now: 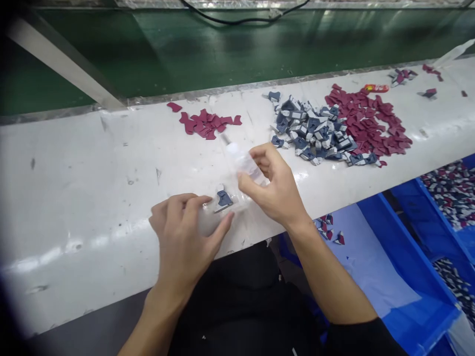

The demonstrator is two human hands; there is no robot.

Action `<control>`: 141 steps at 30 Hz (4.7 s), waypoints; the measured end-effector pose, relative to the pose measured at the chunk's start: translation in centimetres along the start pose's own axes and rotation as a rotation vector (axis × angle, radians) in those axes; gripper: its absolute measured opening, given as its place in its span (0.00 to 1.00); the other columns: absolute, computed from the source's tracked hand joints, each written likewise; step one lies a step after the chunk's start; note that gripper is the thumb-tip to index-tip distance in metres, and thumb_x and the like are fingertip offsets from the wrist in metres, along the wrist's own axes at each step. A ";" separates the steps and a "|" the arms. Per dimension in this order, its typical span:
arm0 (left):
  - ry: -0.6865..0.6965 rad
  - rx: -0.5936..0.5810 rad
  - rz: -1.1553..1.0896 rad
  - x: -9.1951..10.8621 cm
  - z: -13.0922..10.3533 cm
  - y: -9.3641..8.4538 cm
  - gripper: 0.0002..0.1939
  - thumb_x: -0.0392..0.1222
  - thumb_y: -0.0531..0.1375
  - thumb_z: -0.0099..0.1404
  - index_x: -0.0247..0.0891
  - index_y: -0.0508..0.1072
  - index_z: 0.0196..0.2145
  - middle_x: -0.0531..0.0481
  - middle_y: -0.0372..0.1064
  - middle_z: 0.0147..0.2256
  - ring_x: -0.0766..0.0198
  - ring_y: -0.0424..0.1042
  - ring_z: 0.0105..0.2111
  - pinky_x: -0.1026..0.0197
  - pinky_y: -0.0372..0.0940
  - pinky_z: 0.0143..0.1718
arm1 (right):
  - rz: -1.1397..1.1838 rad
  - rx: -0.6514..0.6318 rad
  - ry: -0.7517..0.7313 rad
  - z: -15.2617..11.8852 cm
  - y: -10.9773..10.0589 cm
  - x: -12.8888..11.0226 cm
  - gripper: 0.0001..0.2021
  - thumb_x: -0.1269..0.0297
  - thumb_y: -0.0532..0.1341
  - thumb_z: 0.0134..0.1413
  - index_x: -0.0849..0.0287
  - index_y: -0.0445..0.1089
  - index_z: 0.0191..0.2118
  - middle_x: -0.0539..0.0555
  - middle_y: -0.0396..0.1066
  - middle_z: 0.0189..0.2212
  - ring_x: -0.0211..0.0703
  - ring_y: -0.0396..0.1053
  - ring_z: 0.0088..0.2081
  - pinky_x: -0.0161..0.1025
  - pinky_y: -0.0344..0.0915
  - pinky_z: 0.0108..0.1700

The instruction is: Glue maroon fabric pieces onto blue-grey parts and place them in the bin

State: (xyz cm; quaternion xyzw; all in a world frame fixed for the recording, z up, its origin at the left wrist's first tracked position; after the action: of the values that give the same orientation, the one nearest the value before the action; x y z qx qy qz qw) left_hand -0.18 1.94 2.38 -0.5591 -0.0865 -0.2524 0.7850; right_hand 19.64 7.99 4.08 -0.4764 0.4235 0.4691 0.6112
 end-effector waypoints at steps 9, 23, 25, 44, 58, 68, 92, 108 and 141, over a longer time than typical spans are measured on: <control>-0.056 -0.034 -0.098 0.4 -0.3 0.9 0.08 0.32 0.63 0.72 0.39 0.77 0.48 0.45 0.76 0.42 0.48 0.67 0.49 0.48 0.62 0.49 | 0.460 0.162 0.312 -3.3 0.1 1.8 0.15 0.58 0.79 0.54 0.52 0.83 0.46 0.43 0.64 0.25 0.35 0.59 0.25 0.38 0.63 0.29; -0.086 -0.059 -0.229 -0.4 -0.7 0.8 0.08 0.40 0.68 0.75 0.45 0.76 0.50 0.47 0.77 0.44 0.49 0.69 0.51 0.45 0.63 0.52 | -0.049 0.194 0.072 -5.4 2.0 1.2 0.14 0.50 0.72 0.67 0.54 0.77 0.38 0.46 0.72 0.24 0.38 0.69 0.23 0.37 0.68 0.24; -0.093 -0.062 -0.230 -0.4 -0.7 0.8 0.08 0.40 0.68 0.75 0.44 0.77 0.50 0.47 0.77 0.44 0.49 0.69 0.51 0.45 0.63 0.52 | -0.052 0.173 0.061 -5.4 2.1 1.1 0.12 0.52 0.72 0.67 0.54 0.77 0.39 0.46 0.74 0.26 0.38 0.70 0.24 0.37 0.68 0.24; -0.095 -0.058 -0.232 -0.4 -0.4 0.8 0.08 0.39 0.69 0.74 0.46 0.76 0.48 0.48 0.77 0.43 0.49 0.70 0.49 0.45 0.62 0.50 | -0.173 0.278 0.055 -5.1 1.8 1.2 0.14 0.51 0.70 0.68 0.52 0.72 0.35 0.46 0.71 0.25 0.39 0.69 0.25 0.36 0.67 0.23; -0.099 -0.056 -0.242 -0.5 -0.5 0.8 0.07 0.39 0.69 0.74 0.45 0.77 0.48 0.48 0.78 0.43 0.49 0.71 0.49 0.45 0.63 0.51 | -0.309 0.264 -0.038 -5.6 1.2 0.0 0.14 0.52 0.71 0.69 0.52 0.71 0.36 0.48 0.70 0.27 0.42 0.71 0.28 0.37 0.64 0.23; -0.110 -0.055 -0.253 -0.4 -0.6 1.0 0.06 0.40 0.69 0.74 0.45 0.78 0.47 0.48 0.78 0.43 0.50 0.68 0.49 0.46 0.61 0.50 | -0.401 0.163 -0.070 -6.1 1.5 -1.9 0.14 0.55 0.71 0.67 0.52 0.69 0.33 0.49 0.71 0.26 0.41 0.70 0.26 0.36 0.61 0.21; -0.084 -0.061 -0.240 -0.4 -0.8 1.0 0.09 0.40 0.69 0.74 0.42 0.77 0.50 0.47 0.76 0.44 0.50 0.67 0.50 0.47 0.62 0.52 | 0.005 0.327 0.017 -5.3 0.3 -0.6 0.10 0.55 0.75 0.65 0.54 0.80 0.42 0.50 0.80 0.33 0.39 0.72 0.24 0.37 0.66 0.22; -0.208 -0.079 -0.033 -5.5 0.9 -1.8 0.07 0.40 0.63 0.74 0.40 0.81 0.47 0.42 0.76 0.44 0.44 0.68 0.48 0.42 0.65 0.49 | -0.358 0.107 -0.031 -2.4 -2.9 3.5 0.20 0.56 0.68 0.72 0.50 0.64 0.62 0.63 0.76 0.64 0.60 0.75 0.66 0.67 0.70 0.69; -0.161 -0.151 -0.260 -0.4 -1.0 0.1 0.16 0.43 0.69 0.74 0.44 0.73 0.56 0.45 0.75 0.49 0.46 0.69 0.53 0.44 0.68 0.55 | 0.170 -0.080 0.482 -5.7 1.8 0.7 0.15 0.51 0.79 0.60 0.56 0.82 0.39 0.53 0.84 0.31 0.45 0.83 0.32 0.40 0.82 0.33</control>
State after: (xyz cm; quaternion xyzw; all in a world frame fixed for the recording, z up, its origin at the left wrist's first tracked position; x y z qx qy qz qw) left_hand -0.62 1.21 1.81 -0.6191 -0.2013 -0.3118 0.6920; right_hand 17.64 2.68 2.01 -0.5611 0.5767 0.4081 0.4314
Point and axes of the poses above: each hand's wrist, its own z-axis towards the middle knuckle, its own y-axis out of the palm, x = y × z, the point moved 5 cm from there along z, towards the middle knuckle
